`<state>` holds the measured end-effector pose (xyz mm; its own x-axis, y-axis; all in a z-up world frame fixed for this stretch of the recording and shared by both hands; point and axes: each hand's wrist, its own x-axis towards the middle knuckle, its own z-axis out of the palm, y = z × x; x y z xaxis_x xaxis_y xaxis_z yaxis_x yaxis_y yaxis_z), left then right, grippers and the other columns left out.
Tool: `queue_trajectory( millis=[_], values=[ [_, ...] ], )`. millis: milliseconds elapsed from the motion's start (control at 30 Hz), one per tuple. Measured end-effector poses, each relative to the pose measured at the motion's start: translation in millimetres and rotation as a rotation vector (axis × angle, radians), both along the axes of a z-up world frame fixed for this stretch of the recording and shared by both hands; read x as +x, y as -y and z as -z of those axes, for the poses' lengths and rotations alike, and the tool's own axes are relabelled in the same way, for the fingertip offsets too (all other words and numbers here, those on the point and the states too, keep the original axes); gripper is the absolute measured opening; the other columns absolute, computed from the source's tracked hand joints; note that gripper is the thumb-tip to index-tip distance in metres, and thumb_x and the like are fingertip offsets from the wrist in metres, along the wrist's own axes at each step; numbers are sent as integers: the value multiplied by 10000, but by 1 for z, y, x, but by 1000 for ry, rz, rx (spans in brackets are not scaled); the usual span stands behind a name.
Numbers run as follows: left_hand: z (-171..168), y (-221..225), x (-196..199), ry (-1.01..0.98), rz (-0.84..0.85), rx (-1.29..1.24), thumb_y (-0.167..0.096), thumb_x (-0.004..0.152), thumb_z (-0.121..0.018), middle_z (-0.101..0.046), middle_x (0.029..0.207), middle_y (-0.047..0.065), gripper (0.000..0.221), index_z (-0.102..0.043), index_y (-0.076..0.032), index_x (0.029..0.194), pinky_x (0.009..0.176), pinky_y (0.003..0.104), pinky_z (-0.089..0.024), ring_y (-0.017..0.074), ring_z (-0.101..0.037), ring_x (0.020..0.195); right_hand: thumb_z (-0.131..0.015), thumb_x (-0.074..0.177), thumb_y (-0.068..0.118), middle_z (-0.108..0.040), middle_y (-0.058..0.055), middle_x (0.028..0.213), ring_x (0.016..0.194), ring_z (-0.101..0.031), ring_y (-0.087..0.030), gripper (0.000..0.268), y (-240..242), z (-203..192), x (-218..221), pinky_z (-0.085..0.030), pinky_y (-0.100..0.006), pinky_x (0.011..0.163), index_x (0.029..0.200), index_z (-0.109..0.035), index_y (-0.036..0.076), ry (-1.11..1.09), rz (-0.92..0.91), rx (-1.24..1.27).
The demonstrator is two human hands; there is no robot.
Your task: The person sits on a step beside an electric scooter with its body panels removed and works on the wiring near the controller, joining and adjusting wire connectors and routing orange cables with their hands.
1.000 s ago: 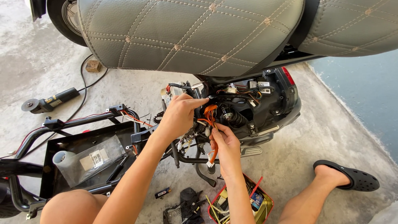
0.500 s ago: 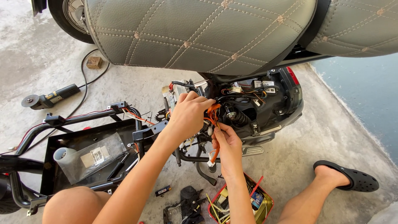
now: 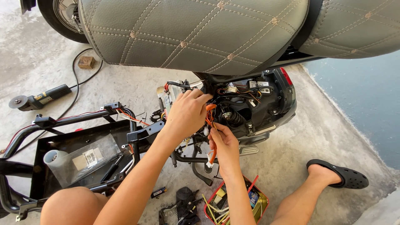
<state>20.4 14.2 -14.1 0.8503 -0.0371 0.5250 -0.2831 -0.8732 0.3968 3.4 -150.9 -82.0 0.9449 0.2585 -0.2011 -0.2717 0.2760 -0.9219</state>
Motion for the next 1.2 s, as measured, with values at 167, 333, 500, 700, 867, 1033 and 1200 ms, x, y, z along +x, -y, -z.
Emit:
queue_trajectory(
  millis=[167,333,500,700,867,1033,1200],
  values=[
    [-7,11,-1,-13,39,-84,-84,922,-610,-637,910,88,331,-739,-98,1227,789,419,-457,296,-606,879,-653,976,157,-625,-6,800,643,-500,-67,274,-3,0,0,-409,-223,579,1202,-672,4,-15,12,-18],
    [2,16,4,35,7,14,-131,948,-626,-648,929,54,258,-752,-114,1173,788,395,-443,256,-613,886,-658,977,161,-619,-3,793,638,-495,-63,265,-4,0,-2,-395,-222,572,1188,-675,1,-13,27,-13],
    [3,20,4,12,-63,138,-168,909,-642,-645,883,53,273,-773,-138,1147,783,398,-428,252,-606,877,-659,984,164,-618,10,796,639,-495,-55,253,-5,0,-2,-398,-223,579,1172,-669,-5,-37,40,0],
    [-3,17,3,-31,-25,39,-152,923,-631,-667,933,61,250,-773,-127,1127,800,404,-428,268,-608,904,-639,1001,163,-628,-7,812,657,-530,-68,268,-1,5,-2,-439,-224,576,1209,-673,-2,25,-2,18],
    [-8,11,4,-2,-31,-53,-134,920,-620,-714,960,56,239,-759,-122,1113,786,419,-501,275,-666,907,-609,988,184,-653,6,824,731,-589,-66,307,2,-10,-6,-436,-230,493,1263,-654,54,-20,-20,-80],
    [-35,21,15,-36,-36,-106,-159,916,-629,-743,829,100,275,-746,-151,1165,559,468,-524,341,-691,672,-611,995,194,-659,-5,856,786,-601,-76,330,0,-1,-7,-427,-226,479,1288,-641,44,19,-21,-102],
    [-31,20,48,-150,-19,57,-135,905,-576,-732,792,180,346,-770,-245,1170,591,498,-546,395,-689,671,-624,1014,192,-658,-25,919,825,-612,-101,367,0,12,-9,-520,-200,663,1349,-606,45,45,-41,-62]
  ],
)
